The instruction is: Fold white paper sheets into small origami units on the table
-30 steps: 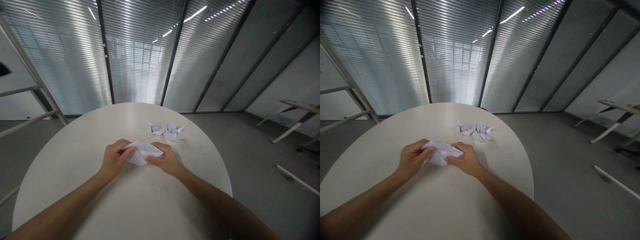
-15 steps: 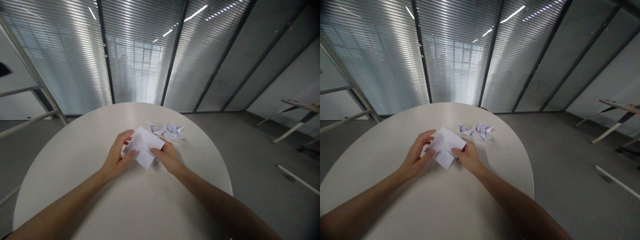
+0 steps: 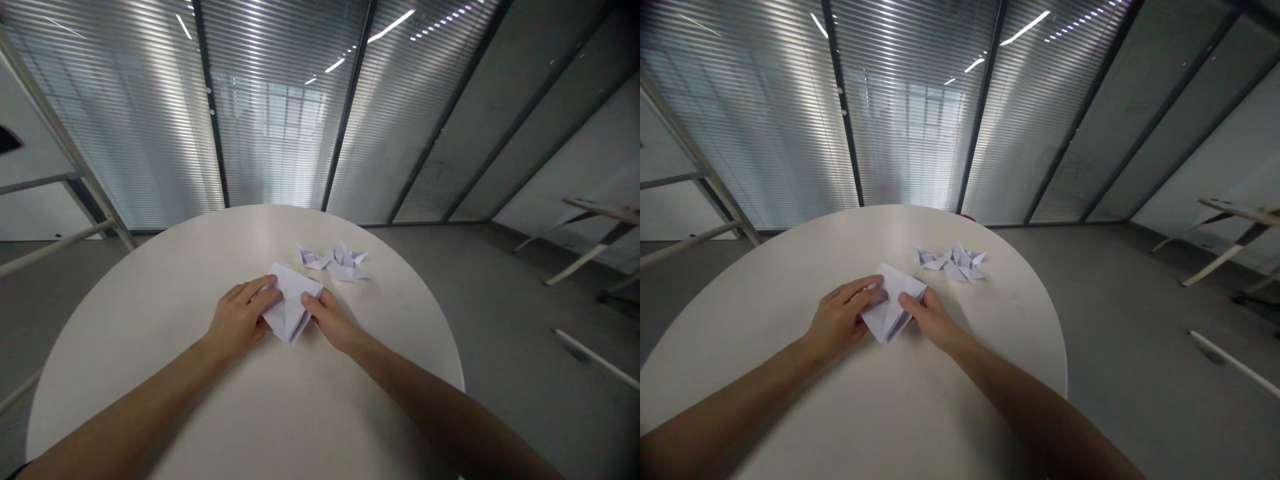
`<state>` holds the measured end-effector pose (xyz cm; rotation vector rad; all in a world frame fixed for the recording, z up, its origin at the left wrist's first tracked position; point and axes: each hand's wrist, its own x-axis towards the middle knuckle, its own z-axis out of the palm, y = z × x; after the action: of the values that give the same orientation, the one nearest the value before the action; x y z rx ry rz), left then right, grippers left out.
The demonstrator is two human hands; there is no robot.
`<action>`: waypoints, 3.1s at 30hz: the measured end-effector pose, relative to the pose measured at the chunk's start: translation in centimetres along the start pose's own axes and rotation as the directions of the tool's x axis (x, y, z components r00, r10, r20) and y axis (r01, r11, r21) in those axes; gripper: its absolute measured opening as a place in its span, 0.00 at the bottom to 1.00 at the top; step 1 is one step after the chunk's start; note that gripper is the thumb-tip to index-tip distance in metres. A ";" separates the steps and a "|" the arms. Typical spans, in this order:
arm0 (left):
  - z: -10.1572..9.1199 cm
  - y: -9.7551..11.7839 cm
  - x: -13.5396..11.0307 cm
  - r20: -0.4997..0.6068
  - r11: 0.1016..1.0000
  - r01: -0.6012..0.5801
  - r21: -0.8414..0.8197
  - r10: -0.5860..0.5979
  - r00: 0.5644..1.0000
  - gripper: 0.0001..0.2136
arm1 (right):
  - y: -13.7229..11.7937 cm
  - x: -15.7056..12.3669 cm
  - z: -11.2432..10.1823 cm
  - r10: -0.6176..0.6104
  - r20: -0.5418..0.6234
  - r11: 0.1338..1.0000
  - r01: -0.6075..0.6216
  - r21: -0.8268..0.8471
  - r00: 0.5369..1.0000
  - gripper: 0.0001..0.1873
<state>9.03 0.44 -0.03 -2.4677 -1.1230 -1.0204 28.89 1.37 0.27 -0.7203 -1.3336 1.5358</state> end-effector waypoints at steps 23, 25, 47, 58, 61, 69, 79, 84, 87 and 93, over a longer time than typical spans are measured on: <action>-0.8 0.5 1.1 -0.025 0.782 0.563 -0.269 -0.590 0.807 0.17 | 0.7 0.3 -0.5 -0.098 -0.241 0.815 -0.062 -0.576 0.965 0.23; -0.6 0.5 1.2 0.051 0.637 0.594 -0.491 -0.660 0.749 0.16 | 0.4 0.4 -0.4 -0.056 -0.230 0.884 -0.059 -0.464 0.972 0.25; -2.8 -4.3 0.5 0.529 0.994 -0.105 0.032 0.073 0.846 0.10 | -1.2 0.6 -4.5 0.014 0.424 0.260 0.406 -0.876 0.905 0.13; -2.4 -4.4 0.3 0.522 0.984 0.079 -0.160 0.016 0.853 0.12 | -1.5 0.6 -4.6 -0.003 0.283 0.373 0.264 -0.889 0.959 0.28; -2.2 -4.5 0.3 0.531 0.971 0.139 -0.195 -0.015 0.847 0.15 | -1.8 0.5 -4.4 0.033 0.277 0.371 0.246 -0.896 0.960 0.22; -2.6 -3.6 0.7 0.584 0.957 0.210 -0.199 -0.056 0.810 0.07 | -2.3 0.1 -3.8 -0.019 0.427 0.207 0.422 -0.883 0.904 0.10; -3.0 -3.9 0.5 0.402 0.968 0.124 -0.219 -0.027 0.915 0.04 | -2.8 0.0 -4.0 -0.091 0.261 0.353 0.277 -0.894 0.961 0.06; -3.1 -3.2 0.6 0.184 0.713 0.455 -0.534 -0.427 0.885 0.13 | -3.4 0.2 -3.8 -0.434 -0.033 0.574 0.248 -0.780 0.901 0.05; -3.3 -2.2 1.2 0.156 0.530 0.537 -0.657 -0.600 0.784 0.12 | -3.4 0.6 -3.7 -0.474 -0.184 0.682 0.227 -0.695 0.861 0.08; -2.4 -2.7 0.6 0.197 0.828 0.554 -0.084 -0.531 0.824 0.12 | -1.6 1.0 -3.7 -0.344 -0.186 0.487 0.005 -0.873 0.920 0.07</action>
<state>6.12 1.44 2.00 -2.4173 -1.9558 -1.0702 32.20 3.68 1.14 -1.3432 -1.8148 0.4059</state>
